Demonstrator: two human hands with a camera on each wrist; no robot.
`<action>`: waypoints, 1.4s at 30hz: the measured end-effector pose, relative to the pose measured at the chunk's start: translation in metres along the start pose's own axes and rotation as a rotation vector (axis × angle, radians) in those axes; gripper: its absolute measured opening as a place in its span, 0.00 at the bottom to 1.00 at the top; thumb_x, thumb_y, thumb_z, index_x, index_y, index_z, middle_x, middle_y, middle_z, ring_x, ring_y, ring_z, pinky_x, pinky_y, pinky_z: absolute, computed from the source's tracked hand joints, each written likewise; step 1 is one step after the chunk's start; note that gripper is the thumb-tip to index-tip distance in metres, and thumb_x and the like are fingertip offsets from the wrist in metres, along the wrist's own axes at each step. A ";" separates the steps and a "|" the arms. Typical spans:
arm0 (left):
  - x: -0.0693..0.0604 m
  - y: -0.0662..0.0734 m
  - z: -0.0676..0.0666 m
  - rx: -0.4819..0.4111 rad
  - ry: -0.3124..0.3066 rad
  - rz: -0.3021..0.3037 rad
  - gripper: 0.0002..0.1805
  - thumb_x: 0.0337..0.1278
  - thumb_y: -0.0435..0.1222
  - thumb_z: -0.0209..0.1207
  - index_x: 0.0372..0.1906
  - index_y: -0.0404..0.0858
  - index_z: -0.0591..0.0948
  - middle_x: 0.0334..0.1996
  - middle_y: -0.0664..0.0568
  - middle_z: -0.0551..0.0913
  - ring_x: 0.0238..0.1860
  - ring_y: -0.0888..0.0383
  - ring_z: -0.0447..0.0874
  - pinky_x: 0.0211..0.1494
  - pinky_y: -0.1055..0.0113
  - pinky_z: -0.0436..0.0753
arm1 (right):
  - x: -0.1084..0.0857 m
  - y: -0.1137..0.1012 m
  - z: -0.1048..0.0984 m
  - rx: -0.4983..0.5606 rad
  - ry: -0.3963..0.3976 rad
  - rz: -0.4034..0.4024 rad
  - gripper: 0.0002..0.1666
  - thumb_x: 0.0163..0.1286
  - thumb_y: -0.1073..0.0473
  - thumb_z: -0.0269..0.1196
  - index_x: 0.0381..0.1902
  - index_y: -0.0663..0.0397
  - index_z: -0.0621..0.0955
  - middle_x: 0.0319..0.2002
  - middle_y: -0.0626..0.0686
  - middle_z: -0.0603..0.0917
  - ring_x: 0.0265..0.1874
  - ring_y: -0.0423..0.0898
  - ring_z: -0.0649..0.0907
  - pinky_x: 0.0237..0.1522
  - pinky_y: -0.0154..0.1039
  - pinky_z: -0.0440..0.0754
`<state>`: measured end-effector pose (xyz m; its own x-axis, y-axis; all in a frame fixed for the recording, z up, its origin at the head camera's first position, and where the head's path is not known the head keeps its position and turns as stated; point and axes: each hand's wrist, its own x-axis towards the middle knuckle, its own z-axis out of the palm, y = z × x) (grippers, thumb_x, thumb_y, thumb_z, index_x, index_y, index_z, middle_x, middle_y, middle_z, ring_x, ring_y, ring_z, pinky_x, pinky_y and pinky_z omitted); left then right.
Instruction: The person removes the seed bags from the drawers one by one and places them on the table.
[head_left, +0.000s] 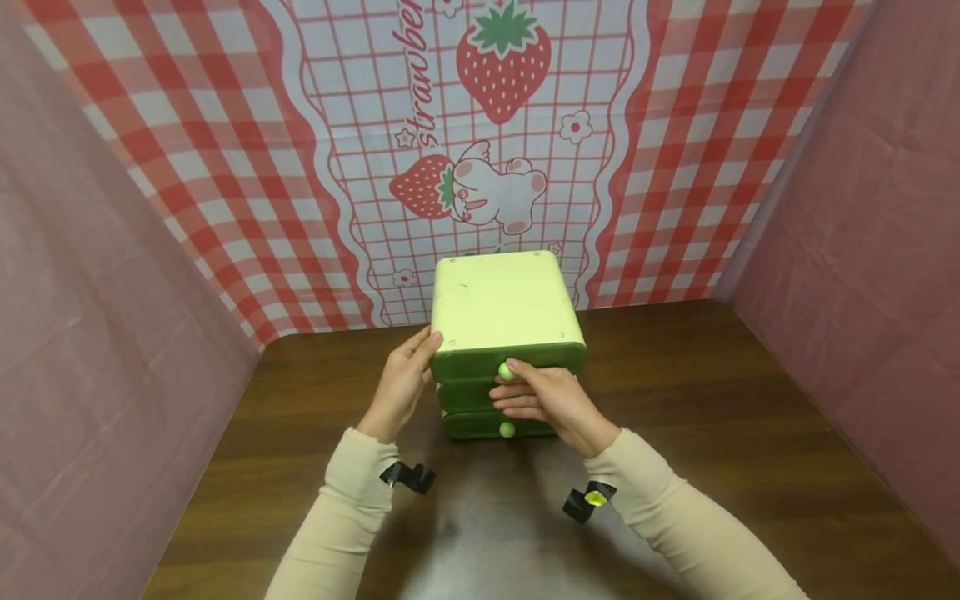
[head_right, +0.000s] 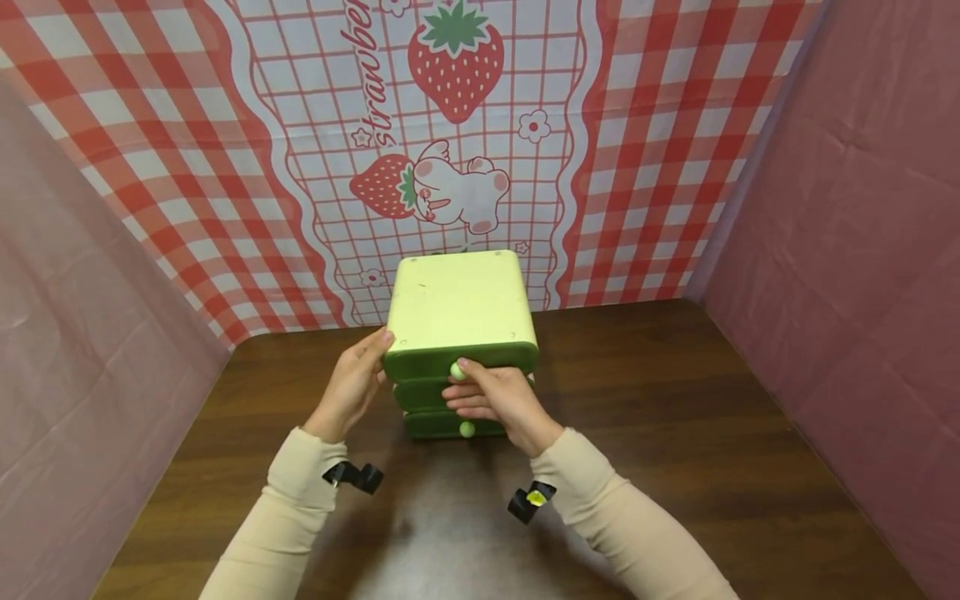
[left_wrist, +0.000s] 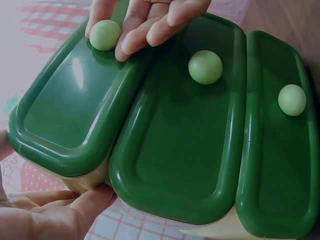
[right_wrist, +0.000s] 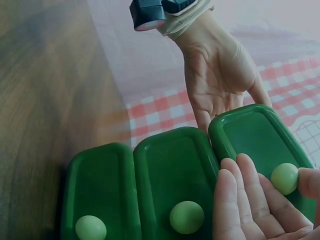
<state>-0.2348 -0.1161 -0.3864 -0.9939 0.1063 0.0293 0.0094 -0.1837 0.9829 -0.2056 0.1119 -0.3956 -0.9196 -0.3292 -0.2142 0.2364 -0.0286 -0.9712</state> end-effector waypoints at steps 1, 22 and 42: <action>0.000 0.000 0.000 0.002 -0.003 -0.002 0.33 0.74 0.41 0.50 0.74 0.27 0.57 0.73 0.37 0.62 0.66 0.48 0.71 0.61 0.71 0.80 | 0.000 0.000 0.000 0.001 -0.001 0.004 0.39 0.67 0.34 0.60 0.55 0.65 0.81 0.46 0.58 0.88 0.45 0.49 0.88 0.57 0.52 0.82; -0.005 -0.005 0.000 0.142 0.057 0.015 0.31 0.72 0.45 0.52 0.73 0.35 0.64 0.54 0.50 0.76 0.14 0.69 0.52 0.18 0.75 0.55 | -0.041 0.011 0.009 -0.046 -0.003 0.005 0.36 0.70 0.38 0.58 0.53 0.68 0.82 0.48 0.63 0.87 0.43 0.50 0.89 0.49 0.46 0.87; -0.007 -0.004 0.000 0.149 -0.011 0.018 0.32 0.72 0.45 0.52 0.74 0.37 0.61 0.65 0.43 0.73 0.37 0.70 0.76 0.41 0.79 0.77 | -0.092 0.022 0.017 -0.046 -0.033 -0.031 0.32 0.74 0.45 0.56 0.53 0.74 0.80 0.47 0.65 0.87 0.48 0.55 0.87 0.51 0.48 0.86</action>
<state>-0.2281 -0.1166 -0.3906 -0.9922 0.1150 0.0485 0.0444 -0.0382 0.9983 -0.1108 0.1249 -0.3957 -0.9153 -0.3596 -0.1815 0.1931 0.0038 -0.9812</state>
